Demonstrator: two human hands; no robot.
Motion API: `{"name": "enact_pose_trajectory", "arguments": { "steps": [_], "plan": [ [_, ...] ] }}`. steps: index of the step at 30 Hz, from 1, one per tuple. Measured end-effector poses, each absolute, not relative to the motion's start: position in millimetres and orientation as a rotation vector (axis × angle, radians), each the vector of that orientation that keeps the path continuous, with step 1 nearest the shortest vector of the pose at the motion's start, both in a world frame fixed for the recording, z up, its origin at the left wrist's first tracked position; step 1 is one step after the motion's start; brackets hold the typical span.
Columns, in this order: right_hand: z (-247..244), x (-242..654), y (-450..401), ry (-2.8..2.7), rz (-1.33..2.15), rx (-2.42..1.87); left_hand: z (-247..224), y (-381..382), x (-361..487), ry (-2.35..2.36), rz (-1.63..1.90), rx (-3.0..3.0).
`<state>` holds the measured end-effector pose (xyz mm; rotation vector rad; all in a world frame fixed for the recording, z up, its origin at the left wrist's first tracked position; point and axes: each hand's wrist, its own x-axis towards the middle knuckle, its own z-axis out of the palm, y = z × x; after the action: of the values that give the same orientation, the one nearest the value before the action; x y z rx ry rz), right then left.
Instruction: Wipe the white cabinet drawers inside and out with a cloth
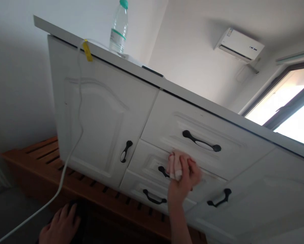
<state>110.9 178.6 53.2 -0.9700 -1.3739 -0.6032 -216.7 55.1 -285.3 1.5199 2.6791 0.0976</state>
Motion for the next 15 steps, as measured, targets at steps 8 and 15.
{"name": "enact_pose_trajectory", "arguments": {
  "steps": [8,15],
  "plan": [
    [17.9,-2.0,202.3,-1.742,-0.715,-0.967,-304.1,52.2,-226.5,2.745,0.029,1.494],
    [-26.6,7.1,193.8,-1.955,-0.536,-0.872,-295.5,48.9,-225.8,2.735,0.068,1.481]
  ]
}}
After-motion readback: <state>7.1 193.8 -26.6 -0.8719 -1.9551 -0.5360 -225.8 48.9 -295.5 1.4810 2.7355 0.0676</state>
